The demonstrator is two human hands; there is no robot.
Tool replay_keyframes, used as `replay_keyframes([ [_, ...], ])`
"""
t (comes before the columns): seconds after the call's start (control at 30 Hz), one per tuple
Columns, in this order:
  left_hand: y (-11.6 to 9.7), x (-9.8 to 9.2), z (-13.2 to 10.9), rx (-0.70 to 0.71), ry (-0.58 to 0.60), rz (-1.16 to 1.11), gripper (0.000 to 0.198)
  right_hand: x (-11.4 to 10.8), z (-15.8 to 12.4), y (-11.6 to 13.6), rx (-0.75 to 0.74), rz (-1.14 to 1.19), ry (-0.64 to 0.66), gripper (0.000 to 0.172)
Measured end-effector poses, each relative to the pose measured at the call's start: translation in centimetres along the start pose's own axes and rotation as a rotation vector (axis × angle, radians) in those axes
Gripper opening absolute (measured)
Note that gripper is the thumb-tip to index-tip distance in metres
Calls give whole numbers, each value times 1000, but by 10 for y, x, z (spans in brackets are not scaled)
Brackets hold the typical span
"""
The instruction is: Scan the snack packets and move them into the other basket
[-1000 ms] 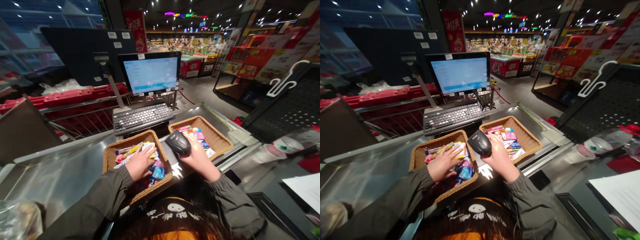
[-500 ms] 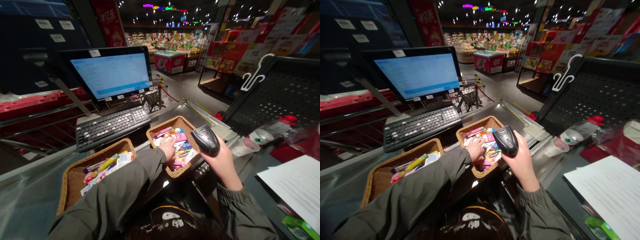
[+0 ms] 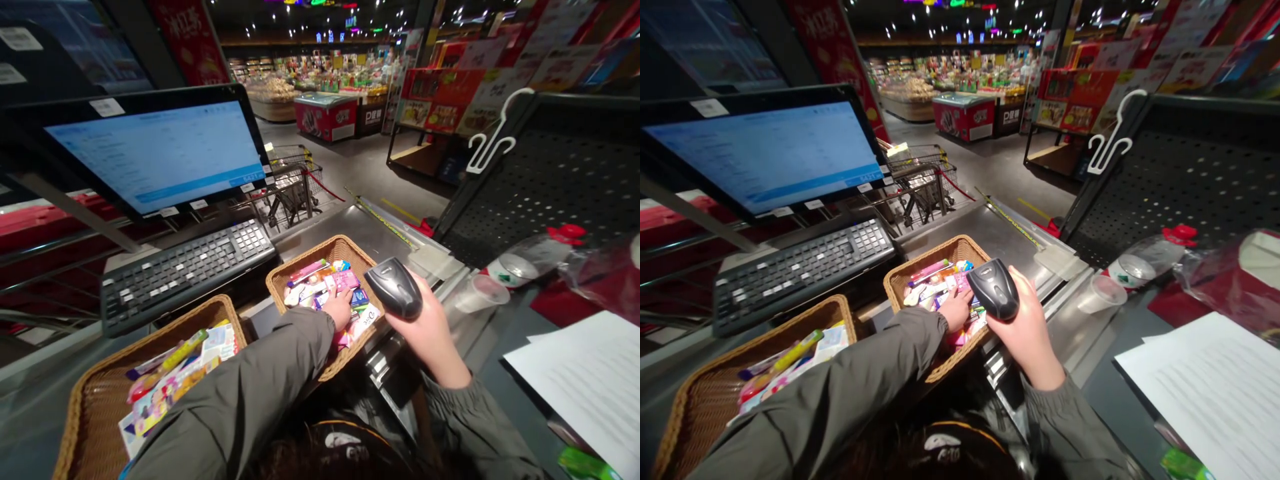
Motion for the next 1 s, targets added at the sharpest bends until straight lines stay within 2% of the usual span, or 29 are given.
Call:
replay_keyframes([
  [0.2,-1,-11,-2,11,-64,-27,34,1,1,-4,14,20,6,61],
  [0.3,2,-27,0,-5,-118,-44,25,-1,1,-4,26,38,-3,61],
  [0.4,12,-65,-1,-58,-223,-59,20,-4,2,-1,30,54,-17,61],
  [0.5,27,-130,-18,-93,-445,-94,16,-9,5,7,18,54,-60,60],
  [0.63,45,-223,-73,-96,-722,-15,9,-15,10,27,-31,58,-141,61],
  [0.73,56,-276,-129,-143,-897,82,9,-13,13,54,-88,120,-158,66],
  [0.87,70,-316,-203,-210,-1087,160,6,-8,14,105,-217,199,-175,73],
  [1.0,84,-336,-271,-241,-1220,192,4,-1,11,165,-372,245,-178,76],
])
Point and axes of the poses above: each hand's wrist, its own z-axis towards the middle knuckle, its own x-axis out of the palm, y = z × x, the point moved 10 cm from there along z, towards the middle knuckle, and after that the axes turned 9 degrees about -y, right-handed, at the moved point
